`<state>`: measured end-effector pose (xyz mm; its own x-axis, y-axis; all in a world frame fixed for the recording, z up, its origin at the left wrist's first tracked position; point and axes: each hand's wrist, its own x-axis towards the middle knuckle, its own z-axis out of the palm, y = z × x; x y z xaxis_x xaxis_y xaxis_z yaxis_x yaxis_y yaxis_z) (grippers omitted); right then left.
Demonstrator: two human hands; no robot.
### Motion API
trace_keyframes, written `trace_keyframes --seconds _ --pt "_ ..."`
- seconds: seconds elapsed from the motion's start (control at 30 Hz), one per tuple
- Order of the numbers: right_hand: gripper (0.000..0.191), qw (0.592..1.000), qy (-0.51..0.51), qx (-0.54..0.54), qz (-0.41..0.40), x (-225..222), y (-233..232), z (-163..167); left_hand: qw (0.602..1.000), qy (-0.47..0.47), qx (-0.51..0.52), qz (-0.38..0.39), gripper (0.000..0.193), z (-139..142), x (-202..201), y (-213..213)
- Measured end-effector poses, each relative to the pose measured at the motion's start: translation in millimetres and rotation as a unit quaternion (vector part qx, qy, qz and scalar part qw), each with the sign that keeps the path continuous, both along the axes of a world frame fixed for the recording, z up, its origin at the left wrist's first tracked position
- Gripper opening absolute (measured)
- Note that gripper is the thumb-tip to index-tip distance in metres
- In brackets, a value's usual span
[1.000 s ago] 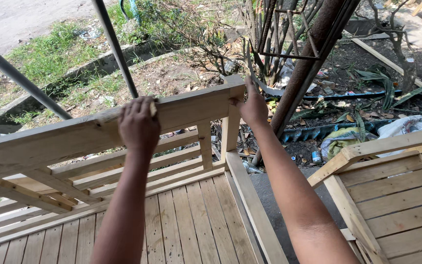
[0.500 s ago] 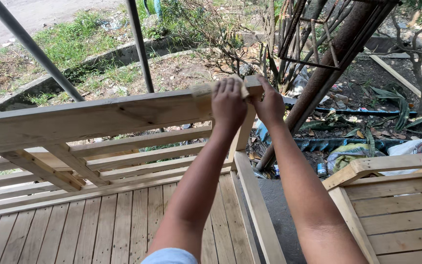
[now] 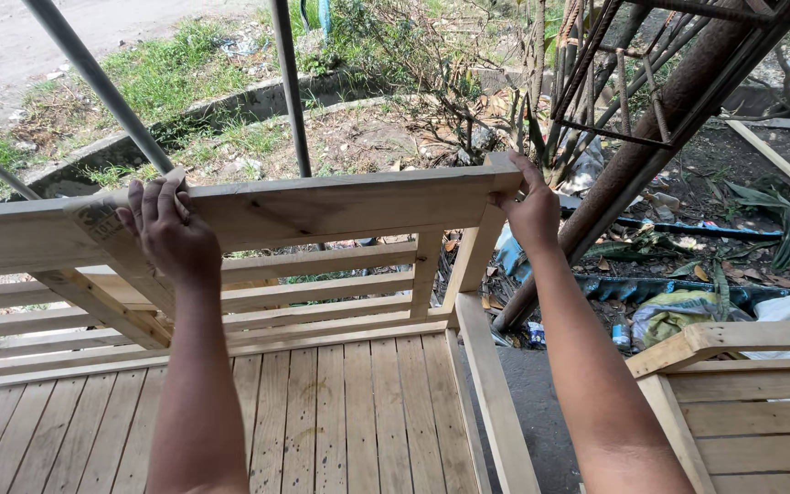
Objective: The person sands the top rail and slats of a wooden bench frame using a sanding block. They move the block back and forth along the wood surfaces to smooth them.
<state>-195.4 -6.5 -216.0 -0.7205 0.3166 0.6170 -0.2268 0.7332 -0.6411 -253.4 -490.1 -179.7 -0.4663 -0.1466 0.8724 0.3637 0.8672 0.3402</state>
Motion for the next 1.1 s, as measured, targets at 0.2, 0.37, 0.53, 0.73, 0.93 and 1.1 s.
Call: trace_keyframes --seconds 0.2,0.37,0.53,0.73,0.93,1.1 --pt "0.078 0.999 -0.05 -0.002 -0.018 21.8 6.9 9.9 0.993 -0.052 0.014 -0.103 0.038 -31.9 31.4 229.6" --pt "0.074 0.995 -0.076 0.039 -0.058 26.0 3.3 19.2 0.967 -0.085 -0.078 -0.227 0.047 -16.3 61.9 334.6" --pt "0.073 0.982 -0.14 0.072 -0.107 20.4 -8.5 23.1 0.969 -0.018 -0.153 -0.195 0.043 -11.7 46.4 224.9" --pt "0.079 0.979 -0.122 0.11 -0.123 -1.6 -38.1 11.5 0.978 -0.02 -0.176 -0.112 0.045 -50.0 5.7 116.0" --pt "0.072 0.975 -0.115 0.129 -0.138 -8.4 -41.0 0.9 0.941 -0.003 -0.274 -0.198 0.056 -27.4 23.6 240.4" --pt "0.069 0.953 -0.175 0.16 -0.189 -13.5 -41.8 5.0 0.938 -0.04 -0.245 -0.241 0.054 -16.8 26.9 279.5"
